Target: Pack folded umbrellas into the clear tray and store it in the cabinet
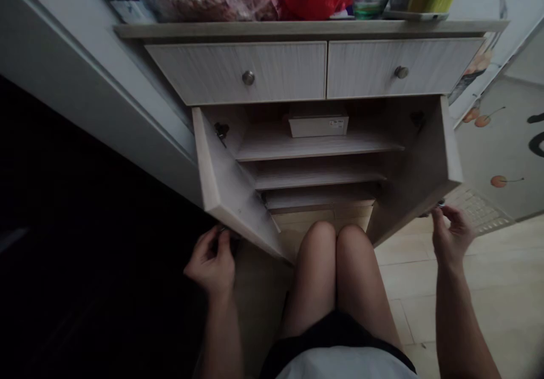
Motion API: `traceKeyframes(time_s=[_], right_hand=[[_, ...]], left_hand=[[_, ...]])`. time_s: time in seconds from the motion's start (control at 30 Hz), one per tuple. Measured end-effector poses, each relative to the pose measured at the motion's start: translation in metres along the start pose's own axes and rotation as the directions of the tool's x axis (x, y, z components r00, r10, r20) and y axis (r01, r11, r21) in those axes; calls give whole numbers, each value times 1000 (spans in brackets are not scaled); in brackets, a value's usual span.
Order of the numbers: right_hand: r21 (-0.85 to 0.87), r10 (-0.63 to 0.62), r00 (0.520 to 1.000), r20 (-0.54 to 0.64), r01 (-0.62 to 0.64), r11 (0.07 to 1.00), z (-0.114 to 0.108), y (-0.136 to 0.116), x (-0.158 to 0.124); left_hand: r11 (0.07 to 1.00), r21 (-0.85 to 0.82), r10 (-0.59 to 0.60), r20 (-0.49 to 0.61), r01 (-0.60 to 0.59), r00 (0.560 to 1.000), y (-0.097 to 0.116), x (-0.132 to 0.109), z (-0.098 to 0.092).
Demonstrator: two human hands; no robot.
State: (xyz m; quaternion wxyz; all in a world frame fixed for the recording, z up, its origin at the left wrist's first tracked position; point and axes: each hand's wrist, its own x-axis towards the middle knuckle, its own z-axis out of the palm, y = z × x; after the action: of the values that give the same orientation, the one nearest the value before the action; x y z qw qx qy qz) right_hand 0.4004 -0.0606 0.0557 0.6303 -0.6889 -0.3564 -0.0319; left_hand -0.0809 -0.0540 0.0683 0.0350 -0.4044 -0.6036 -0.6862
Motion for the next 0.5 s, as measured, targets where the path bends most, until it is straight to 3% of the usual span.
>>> traceKeyframes(time_s=[0.1, 0.3, 0.5], right_hand=[[45, -114, 981, 158, 109, 993, 28, -27, -12], [116, -207, 926, 316, 179, 977, 105, -62, -21], [100, -194, 910, 367, 169, 981, 168, -81, -22]], left_hand=[[996, -38, 86, 147, -82, 985, 10, -11, 33], [978, -139, 194, 353, -154, 915, 38, -24, 116], [988, -59, 152, 452, -140, 879, 57, -26, 193]])
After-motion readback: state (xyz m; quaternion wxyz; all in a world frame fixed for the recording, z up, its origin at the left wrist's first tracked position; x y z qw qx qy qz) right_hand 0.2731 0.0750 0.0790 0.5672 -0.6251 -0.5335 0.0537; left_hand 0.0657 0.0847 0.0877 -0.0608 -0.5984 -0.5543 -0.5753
